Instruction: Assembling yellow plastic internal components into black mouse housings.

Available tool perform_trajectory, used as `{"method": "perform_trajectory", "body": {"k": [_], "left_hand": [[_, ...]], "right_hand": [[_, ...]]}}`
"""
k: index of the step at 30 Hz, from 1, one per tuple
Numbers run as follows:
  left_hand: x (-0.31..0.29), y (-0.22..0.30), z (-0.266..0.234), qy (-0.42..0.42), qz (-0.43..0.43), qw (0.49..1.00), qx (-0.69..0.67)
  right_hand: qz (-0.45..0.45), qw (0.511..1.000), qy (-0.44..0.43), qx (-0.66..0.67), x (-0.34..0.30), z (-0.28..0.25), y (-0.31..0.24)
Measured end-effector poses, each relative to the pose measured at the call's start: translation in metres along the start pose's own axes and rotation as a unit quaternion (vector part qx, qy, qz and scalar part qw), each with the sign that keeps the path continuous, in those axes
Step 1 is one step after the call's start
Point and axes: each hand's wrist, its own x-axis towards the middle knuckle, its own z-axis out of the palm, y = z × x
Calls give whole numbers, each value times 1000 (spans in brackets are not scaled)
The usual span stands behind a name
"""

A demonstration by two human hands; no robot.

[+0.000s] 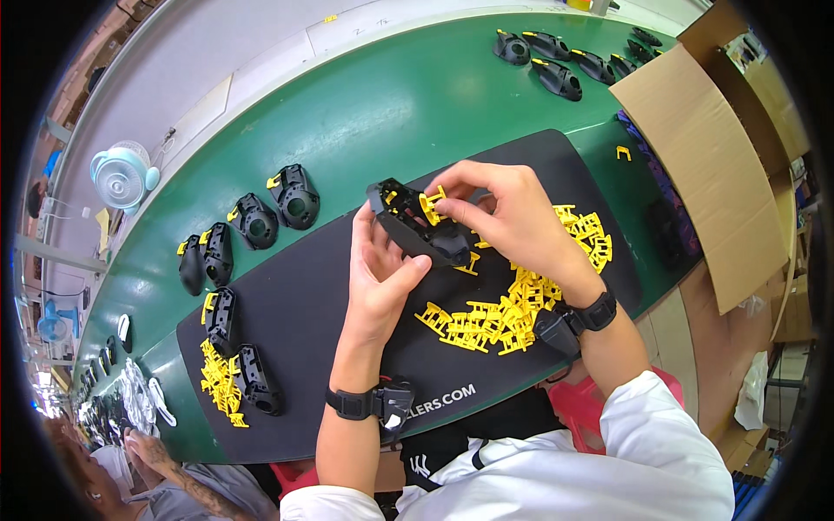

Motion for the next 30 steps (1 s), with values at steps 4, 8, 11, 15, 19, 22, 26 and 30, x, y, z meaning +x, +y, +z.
{"method": "perform_trajectory", "body": {"k": [4,8,11,15,19,22,26,30], "left_hand": [[0,0,4,1,-3,1000,13],[-2,-1,6,-9,3,1000,27],[-3,0,9,-24,2,1000,15],[-4,1,12,-18,1,1000,15],[-3,-2,6,-12,35,997,67],[-8,11,12,-1,-20,1000,-6],[-12,15,10,-3,-46,999,-5],[-10,16,18,10,-49,999,18]], "right_hand": [[13,1000,-8,1,-3,-1,-5],[-68,996,50,-22,-3,5,0],[-54,996,74,-12,-4,9,-4],[-97,991,66,-61,-4,9,-4],[-127,987,66,-71,-5,11,-6],[-3,999,30,28,-5,6,-5],[42,978,-45,200,-4,9,5],[54,981,-94,159,-4,16,4]]}}
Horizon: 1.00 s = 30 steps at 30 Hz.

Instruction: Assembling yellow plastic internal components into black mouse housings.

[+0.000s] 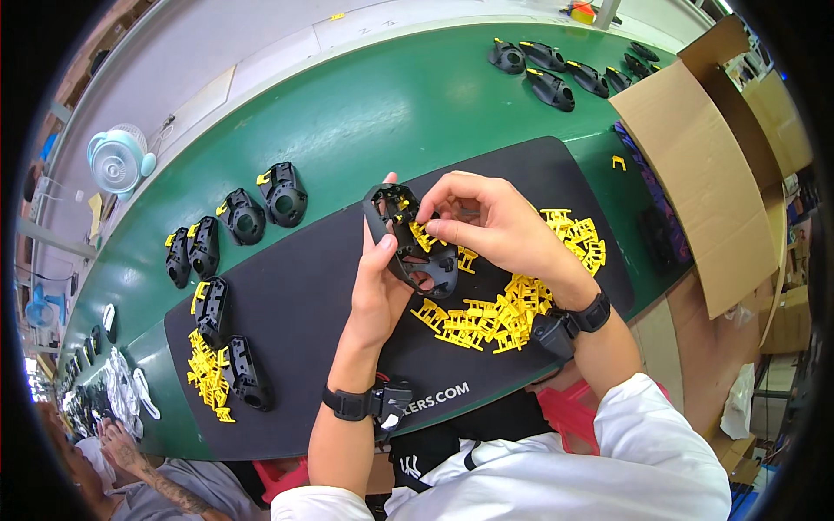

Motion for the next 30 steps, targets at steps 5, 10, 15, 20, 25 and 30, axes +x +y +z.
{"method": "perform_trajectory", "body": {"k": [5,10,15,20,25,30], "left_hand": [[4,-7,-3,-12,-3,999,-43],[5,3,-10,-20,-45,990,-135],[0,15,-7,6,-121,972,-202],[3,8,-30,-79,-187,942,-267],[-2,16,-25,-56,-185,946,-259],[24,44,-22,41,-107,985,-129]], "right_hand": [[4,1000,-16,-23,-2,1,-8],[-134,973,49,-180,-1,7,-21],[-275,932,-36,-231,-2,0,-21],[-271,926,-75,-253,-10,6,-25],[-257,933,-89,-235,-14,9,-27],[-310,920,59,-230,-13,2,-25]]}}
